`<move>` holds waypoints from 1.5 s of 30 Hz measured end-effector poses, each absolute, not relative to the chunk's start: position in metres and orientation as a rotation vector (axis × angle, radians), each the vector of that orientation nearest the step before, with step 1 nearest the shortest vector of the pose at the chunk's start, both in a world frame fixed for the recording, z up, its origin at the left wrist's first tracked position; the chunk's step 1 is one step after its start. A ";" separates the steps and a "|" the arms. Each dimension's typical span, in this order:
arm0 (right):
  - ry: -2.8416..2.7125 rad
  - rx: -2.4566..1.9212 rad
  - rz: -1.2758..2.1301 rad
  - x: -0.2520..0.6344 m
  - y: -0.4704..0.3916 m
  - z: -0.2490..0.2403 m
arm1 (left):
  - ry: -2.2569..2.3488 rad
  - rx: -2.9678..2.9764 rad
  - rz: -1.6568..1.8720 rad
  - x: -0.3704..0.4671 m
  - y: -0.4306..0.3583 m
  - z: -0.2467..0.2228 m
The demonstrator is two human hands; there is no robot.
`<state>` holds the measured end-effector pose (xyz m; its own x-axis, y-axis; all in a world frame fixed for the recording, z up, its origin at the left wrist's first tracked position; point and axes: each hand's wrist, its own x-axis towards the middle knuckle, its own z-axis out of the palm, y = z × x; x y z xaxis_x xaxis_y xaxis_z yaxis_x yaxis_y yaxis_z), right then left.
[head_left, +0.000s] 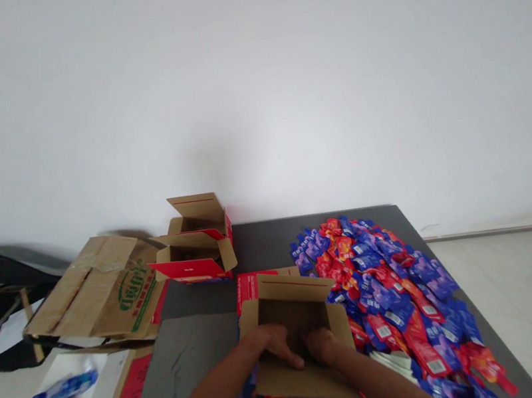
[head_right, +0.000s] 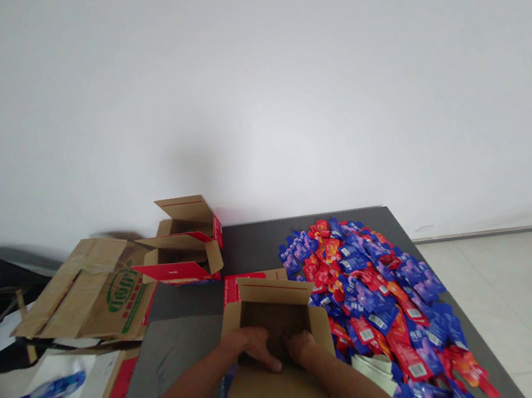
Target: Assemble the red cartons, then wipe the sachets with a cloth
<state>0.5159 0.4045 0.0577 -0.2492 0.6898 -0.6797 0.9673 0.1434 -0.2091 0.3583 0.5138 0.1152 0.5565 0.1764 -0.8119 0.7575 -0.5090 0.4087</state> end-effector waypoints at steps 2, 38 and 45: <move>1.997 1.578 -0.878 0.516 0.405 0.059 | 0.669 1.880 -1.008 0.354 0.507 0.115; 2.112 2.178 -0.631 0.518 0.473 0.115 | 0.703 2.334 -0.850 0.342 0.442 0.114; 2.222 2.163 -0.590 0.492 0.480 0.132 | 0.890 2.353 -0.771 0.311 0.431 0.133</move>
<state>0.4920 0.4801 0.1320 -0.0607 0.9674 -0.2459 0.9618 -0.0091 -0.2735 0.3114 0.4313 0.1327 0.6248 0.4235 -0.6559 0.7097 -0.6582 0.2510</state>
